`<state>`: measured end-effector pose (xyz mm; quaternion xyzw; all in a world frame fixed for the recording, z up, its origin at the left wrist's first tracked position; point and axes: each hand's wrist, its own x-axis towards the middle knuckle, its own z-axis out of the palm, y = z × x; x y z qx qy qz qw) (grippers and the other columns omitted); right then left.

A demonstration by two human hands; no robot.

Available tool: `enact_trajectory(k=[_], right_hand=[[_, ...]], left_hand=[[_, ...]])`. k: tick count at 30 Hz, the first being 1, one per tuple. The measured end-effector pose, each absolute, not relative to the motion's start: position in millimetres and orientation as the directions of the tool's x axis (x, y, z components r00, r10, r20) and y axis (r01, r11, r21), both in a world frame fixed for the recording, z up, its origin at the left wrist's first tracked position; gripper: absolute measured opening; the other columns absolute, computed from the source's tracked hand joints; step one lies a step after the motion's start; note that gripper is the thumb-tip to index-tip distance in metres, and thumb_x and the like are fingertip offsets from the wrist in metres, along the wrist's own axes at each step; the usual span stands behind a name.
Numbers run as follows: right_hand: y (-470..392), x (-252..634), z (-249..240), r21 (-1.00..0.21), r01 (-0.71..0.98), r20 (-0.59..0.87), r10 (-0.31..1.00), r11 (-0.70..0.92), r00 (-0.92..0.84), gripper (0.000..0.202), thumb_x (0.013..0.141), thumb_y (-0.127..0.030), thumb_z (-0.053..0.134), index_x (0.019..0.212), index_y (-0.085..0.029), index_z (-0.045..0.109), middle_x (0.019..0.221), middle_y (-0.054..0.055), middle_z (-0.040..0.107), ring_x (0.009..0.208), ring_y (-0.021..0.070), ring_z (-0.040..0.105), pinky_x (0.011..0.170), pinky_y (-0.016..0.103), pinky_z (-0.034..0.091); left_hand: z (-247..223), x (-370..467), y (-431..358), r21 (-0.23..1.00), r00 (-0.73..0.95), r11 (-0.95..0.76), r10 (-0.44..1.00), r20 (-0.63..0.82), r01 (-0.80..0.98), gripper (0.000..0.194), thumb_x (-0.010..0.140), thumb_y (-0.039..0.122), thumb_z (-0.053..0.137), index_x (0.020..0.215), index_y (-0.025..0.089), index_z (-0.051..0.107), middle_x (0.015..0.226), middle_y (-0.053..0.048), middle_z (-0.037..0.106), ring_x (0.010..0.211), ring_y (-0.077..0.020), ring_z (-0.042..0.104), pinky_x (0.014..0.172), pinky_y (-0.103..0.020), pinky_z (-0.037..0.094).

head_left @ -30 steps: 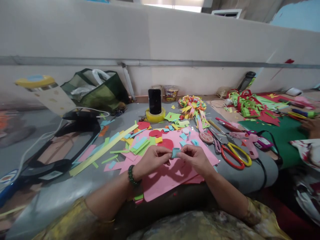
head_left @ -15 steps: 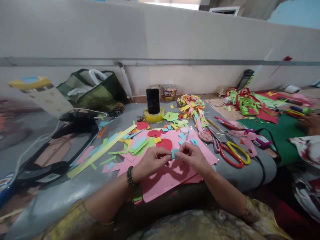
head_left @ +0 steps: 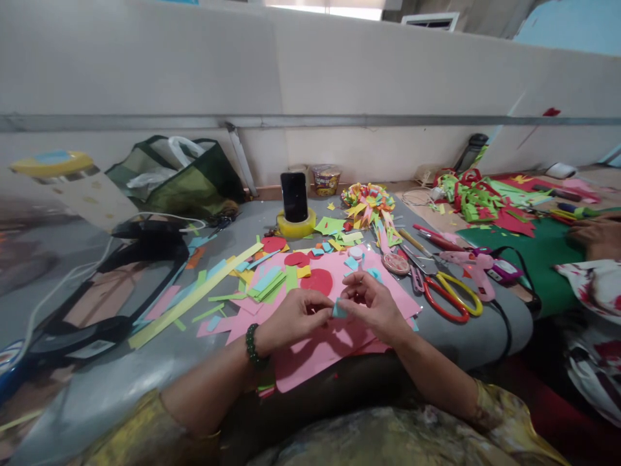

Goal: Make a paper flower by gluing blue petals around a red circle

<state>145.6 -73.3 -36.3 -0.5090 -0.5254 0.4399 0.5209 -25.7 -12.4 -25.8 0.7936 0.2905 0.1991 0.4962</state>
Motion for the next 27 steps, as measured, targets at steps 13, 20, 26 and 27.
enact_trajectory(k=[13, 20, 26, 27], right_hand=[[-80.0, 219.7, 9.4, -0.897, 0.357, 0.385, 0.856, 0.26, 0.345, 0.039, 0.071, -0.041, 0.073, 0.101, -0.024, 0.055, 0.071, -0.002, 0.061, 0.066, 0.0155, 0.06, 0.059, 0.029, 0.049], [-35.4, 224.1, -28.1, -0.896, 0.419, 0.259, 0.941, 0.149, 0.218, 0.027, 0.068, -0.035, 0.069, 0.089, -0.024, 0.058, 0.062, -0.002, 0.063, 0.051, 0.015, 0.053, 0.048, 0.03, 0.042], [-29.3, 226.6, -35.2, -0.887, 0.432, 0.273, 0.94, 0.164, 0.204, 0.018, 0.069, -0.029, 0.066, 0.086, -0.025, 0.06, 0.063, -0.002, 0.064, 0.046, 0.0139, 0.052, 0.042, 0.029, 0.039], [-29.8, 227.7, -33.7, -0.893, 0.424, 0.265, 0.938, 0.152, 0.222, 0.02, 0.07, -0.031, 0.065, 0.088, -0.025, 0.06, 0.065, -0.002, 0.064, 0.047, 0.014, 0.053, 0.043, 0.029, 0.04]], left_hand=[[-4.9, -54.5, 21.2, 0.864, 0.459, -0.347, 0.874, 0.156, 0.366, 0.034, 0.074, 0.046, 0.064, 0.085, 0.017, 0.077, 0.078, -0.007, 0.075, 0.063, -0.0167, 0.061, 0.058, -0.025, 0.047], [-2.7, -69.8, 50.4, 0.707, 0.237, -0.327, 0.945, 0.227, 0.627, 0.028, 0.072, 0.039, 0.057, 0.073, 0.017, 0.075, 0.068, -0.004, 0.073, 0.064, -0.0187, 0.061, 0.059, -0.026, 0.045], [-5.3, -76.8, 57.2, 0.656, 0.184, -0.319, 0.946, 0.268, 0.684, 0.027, 0.072, 0.038, 0.054, 0.073, 0.02, 0.075, 0.07, -0.004, 0.074, 0.068, -0.0215, 0.062, 0.062, -0.028, 0.046], [-5.9, -78.3, 58.9, 0.651, 0.171, -0.311, 0.947, 0.271, 0.692, 0.028, 0.073, 0.038, 0.054, 0.073, 0.02, 0.075, 0.068, -0.004, 0.073, 0.067, -0.0215, 0.062, 0.061, -0.028, 0.045]])
